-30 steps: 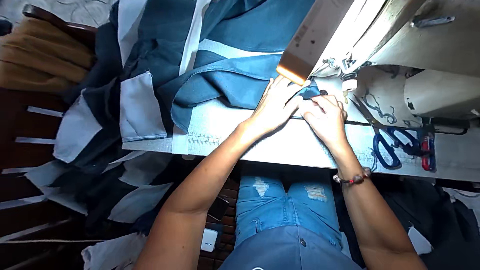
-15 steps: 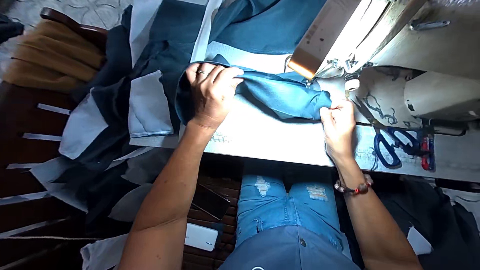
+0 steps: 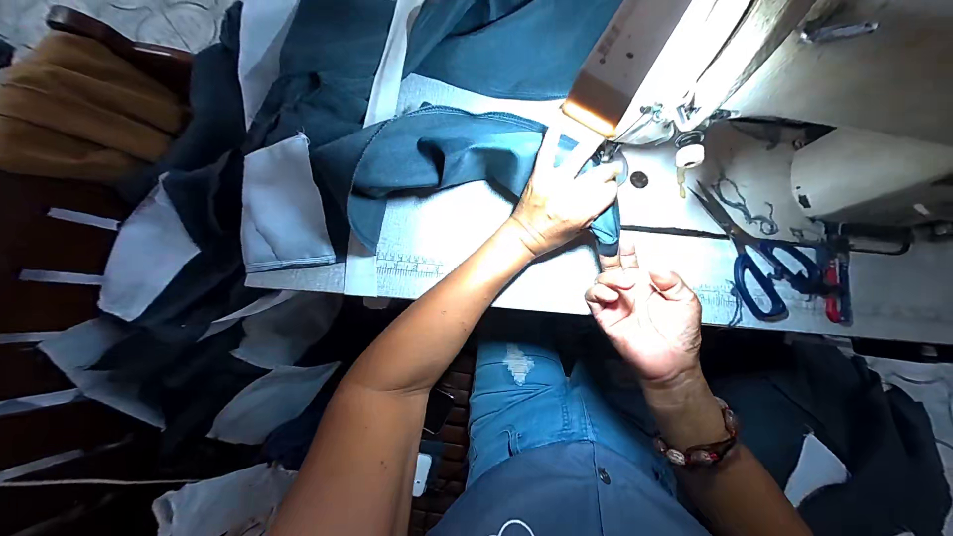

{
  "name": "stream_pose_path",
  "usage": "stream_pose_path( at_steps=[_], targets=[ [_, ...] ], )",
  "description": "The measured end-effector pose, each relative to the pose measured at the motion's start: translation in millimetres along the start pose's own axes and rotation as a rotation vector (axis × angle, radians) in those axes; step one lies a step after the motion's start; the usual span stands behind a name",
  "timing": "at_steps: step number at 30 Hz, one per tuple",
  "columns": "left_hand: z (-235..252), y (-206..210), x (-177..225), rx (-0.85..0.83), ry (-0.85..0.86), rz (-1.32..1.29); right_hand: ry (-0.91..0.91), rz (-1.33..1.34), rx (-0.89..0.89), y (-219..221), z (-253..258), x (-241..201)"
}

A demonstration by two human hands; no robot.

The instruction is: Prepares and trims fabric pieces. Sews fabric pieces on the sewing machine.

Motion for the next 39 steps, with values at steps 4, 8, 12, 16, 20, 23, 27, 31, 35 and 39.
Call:
stream_pose_path(
  at_steps=[4, 8, 12, 16, 20, 23, 27, 31, 35, 39],
  targets=[
    [-13, 12, 9, -0.331, -0.017, -0.104, 0.107, -0.228, 0.111, -20, -10, -20],
    [-37, 25, 5, -0.649, -0.131, -0.341, 0.115, -0.799, 0.317, -28, -13, -57],
    [-43, 27, -2, -0.625, -0.246, -0.514, 0.054, -1.673, 0.239, -3, 2, -76],
    [-44, 27, 0, -0.603, -0.239, -0.487, -0.010, -2.116, 0.246, 10, 24, -67],
    [-46, 26, -2, -0.588, -0.211, -0.375, 0.071, -2.230, 0.222, 14, 23, -55],
    [-42, 23, -2, -0.530, -0.208, -0.290, 0.061, -2.263, 0.237, 25, 19, -55],
    [-27, 27, 4, -0.515, -0.188, -0.189, 0.040, -2.300, 0.295, 26, 16, -60],
    [-25, 36, 0, -0.525, -0.159, -0.298, 0.052, -2.329, 0.327, 22, 13, -63],
    [-25, 40, -4, -0.526, -0.252, -0.249, 0.044, -2.299, 0.340, 21, 13, -66],
    [-15, 49, -4, -0.634, -0.311, -0.177, 0.053, -2.301, 0.366, 18, 10, -64]
  ],
)
Point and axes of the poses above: each hand's wrist, its own z-axis towards the middle knuckle, its own y-axis out of the palm, x = y × z, the point moved 9 cm from there along z, towards the middle knuckle, and after that the axes turned 11 degrees about -x, right-handed, at the moved point
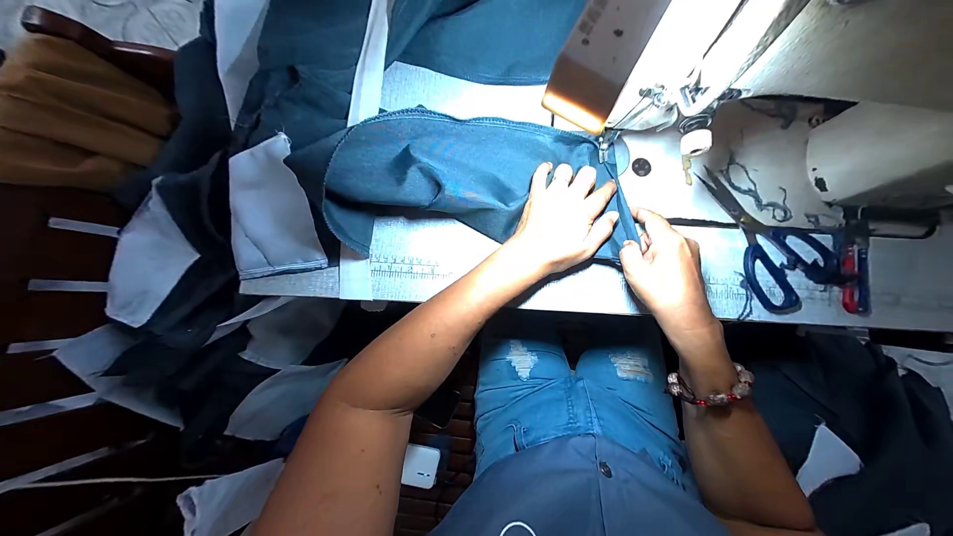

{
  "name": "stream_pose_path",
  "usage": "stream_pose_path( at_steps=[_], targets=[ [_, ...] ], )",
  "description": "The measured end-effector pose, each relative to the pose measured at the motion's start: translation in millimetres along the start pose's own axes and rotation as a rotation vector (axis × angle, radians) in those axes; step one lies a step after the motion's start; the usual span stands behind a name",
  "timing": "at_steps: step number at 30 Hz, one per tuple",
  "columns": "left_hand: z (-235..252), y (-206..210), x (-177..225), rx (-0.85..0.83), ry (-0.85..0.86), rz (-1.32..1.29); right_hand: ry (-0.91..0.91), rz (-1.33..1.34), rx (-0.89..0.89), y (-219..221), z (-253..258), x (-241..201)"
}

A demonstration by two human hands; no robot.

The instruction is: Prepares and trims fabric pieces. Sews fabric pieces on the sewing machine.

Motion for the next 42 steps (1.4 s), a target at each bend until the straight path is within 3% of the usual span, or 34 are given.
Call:
stream_pose_path(
  at_steps=[6, 11, 16, 22, 42],
  targets=[
    [-7, 6, -8, -0.091, 0.149, -0.039, -0.018, -0.033, 0.002, 7, -1, -9],
    [-24, 11, -7, -0.207, 0.071, -0.068, 0.011, -0.153, -0.006, 17, -4, -25],
    [-47, 9, 9, -0.094, 0.119, -0.101, 0.005, -0.298, -0.024, 26, -6, -33],
    [-49, 12, 28, -0.037, 0.031, -0.058, -0.042, -0.358, 0.034, 20, 0, -28],
    [-29, 6, -7, -0.069, 0.040, -0.199, -0.070, -0.323, -0.138, 13, 25, -38]
  ],
)
Point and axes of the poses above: each hand's wrist, its own z-axis towards the middle knuckle, its own y-axis out of the palm, x = y × z, the point moved 9 cm from there along z, towards the middle knuckle, and after that the axes turned 11 degrees about -x, right-handed, at the moved point
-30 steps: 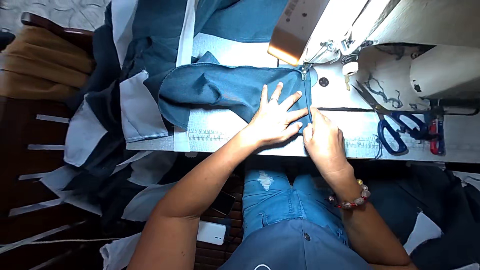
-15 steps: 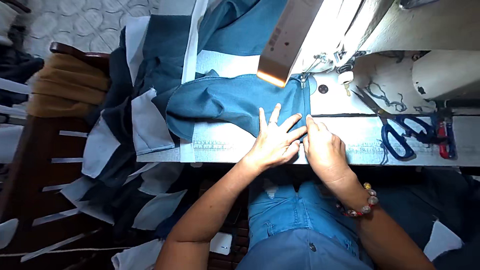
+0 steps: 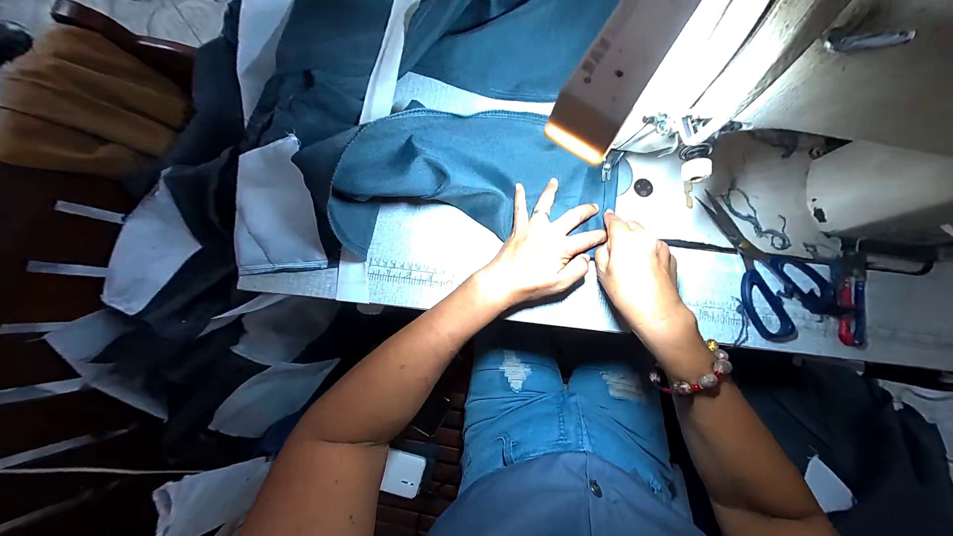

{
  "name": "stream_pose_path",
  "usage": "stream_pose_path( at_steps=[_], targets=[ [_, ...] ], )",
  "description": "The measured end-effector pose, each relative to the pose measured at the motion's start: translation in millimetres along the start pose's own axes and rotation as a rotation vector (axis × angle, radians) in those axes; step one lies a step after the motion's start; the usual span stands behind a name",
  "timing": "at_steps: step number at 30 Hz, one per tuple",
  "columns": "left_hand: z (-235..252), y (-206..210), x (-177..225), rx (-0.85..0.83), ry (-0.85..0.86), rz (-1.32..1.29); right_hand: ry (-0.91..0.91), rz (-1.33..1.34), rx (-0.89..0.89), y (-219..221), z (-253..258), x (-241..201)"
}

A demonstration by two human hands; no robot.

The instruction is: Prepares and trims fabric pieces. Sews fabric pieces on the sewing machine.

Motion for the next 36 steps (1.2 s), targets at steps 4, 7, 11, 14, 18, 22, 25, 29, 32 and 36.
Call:
stream_pose_path(
  at_steps=[4, 7, 11, 14, 18, 22, 25, 29, 32, 36],
  targets=[
    [10, -3, -7, -0.026, -0.007, 0.022, 0.020, 0.009, -0.005, -4, 16, 0],
    [18, -3, -13, -0.060, -0.035, 0.038, 0.009, 0.026, -0.001, -6, 15, 3],
    [28, -8, -20, -0.057, -0.042, 0.034, -0.022, 0.043, 0.047, -11, 18, 6],
    [33, -12, -25, -0.059, -0.058, 0.014, -0.087, 0.109, 0.118, -13, 32, 14],
    [39, -19, -35, -0.055, -0.150, -0.169, -0.153, 0.222, 0.262, -24, 25, 35],
    [35, -33, -41, 0.036, -0.157, -0.333, -0.208, 0.322, 0.240, -19, 23, 30],
    [11, -44, -41, 0.137, -0.053, -0.038, -0.257, 0.408, 0.334, -15, 42, 31],
    [-33, -64, -46, 0.404, 0.006, 0.249, -0.422, 0.542, 0.361, -8, 24, 36],
    [-46, -68, -29, 0.571, 0.005, 0.288, -0.340, 0.726, 0.369, 1, -6, 36],
    [-23, -43, 32, 0.396, 0.282, 0.272, 0.046, 1.677, 0.224, 37, -24, 32]
  ],
)
Point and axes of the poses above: each hand's wrist, its own z-axis towards the middle knuckle, its own y-axis out of the palm, x = y × z, the point moved 9 cm from there along z, towards the middle knuckle, and after that the axes turned 11 degrees about -x, right-handed, at the moved point
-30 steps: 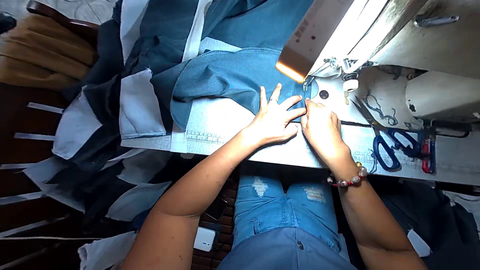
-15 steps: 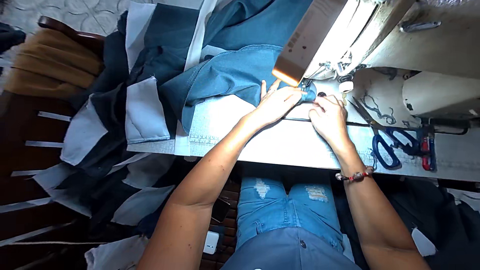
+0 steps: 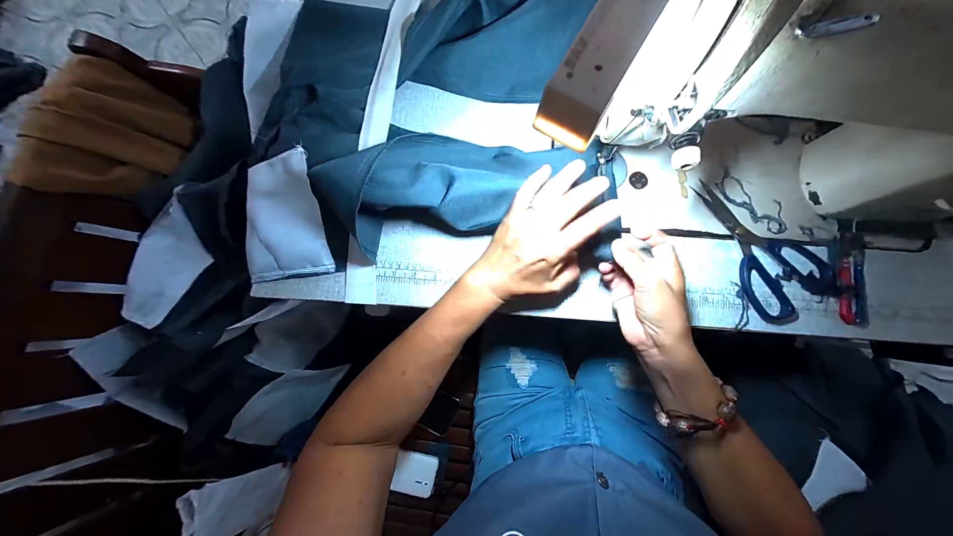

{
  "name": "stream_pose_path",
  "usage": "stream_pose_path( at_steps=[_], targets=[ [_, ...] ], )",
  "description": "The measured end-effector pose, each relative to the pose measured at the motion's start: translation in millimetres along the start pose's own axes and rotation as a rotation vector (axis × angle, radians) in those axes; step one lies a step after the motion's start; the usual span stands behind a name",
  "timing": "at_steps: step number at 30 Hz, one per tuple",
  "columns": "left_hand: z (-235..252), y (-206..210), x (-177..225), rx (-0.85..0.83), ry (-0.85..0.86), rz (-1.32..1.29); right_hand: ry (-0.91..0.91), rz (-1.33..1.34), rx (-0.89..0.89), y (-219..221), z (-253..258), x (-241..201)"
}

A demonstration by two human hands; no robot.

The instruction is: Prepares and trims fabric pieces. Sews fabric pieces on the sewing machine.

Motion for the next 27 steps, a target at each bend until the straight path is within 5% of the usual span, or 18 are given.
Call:
stream_pose_path(
  at_steps=[3, 5, 10, 13, 17, 27],
  targets=[
    [21, 22, -2, -0.127, -0.062, 0.000, 0.299, 0.535, 0.054, 10, -11, 31],
    [22, 21, -13, 0.010, -0.106, 0.091, 0.254, 0.453, 0.018, 10, -13, 27],
    [17, 23, -4, 0.086, -0.039, 0.164, -0.691, -1.062, -0.047, 9, -9, -33],
    [18, 30, -2, -0.061, 0.006, 0.073, -0.836, -1.415, -0.032, 19, -9, -33],
    [13, 41, -18, -0.410, -0.130, -0.066, -0.843, -1.515, -0.004, 19, -16, -32],
    [8, 51, -14, -0.378, -0.241, -0.205, -0.613, -1.554, 0.025, 4, -16, -15]
  ],
)
Point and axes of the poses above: each hand's wrist, its own z-axis towards the middle knuckle, its own y-axis out of the palm, x = y × z, the point moved 9 cm from there along z, towards the middle knuckle, and after that the axes turned 11 degrees about -x, right-handed, at the moved point
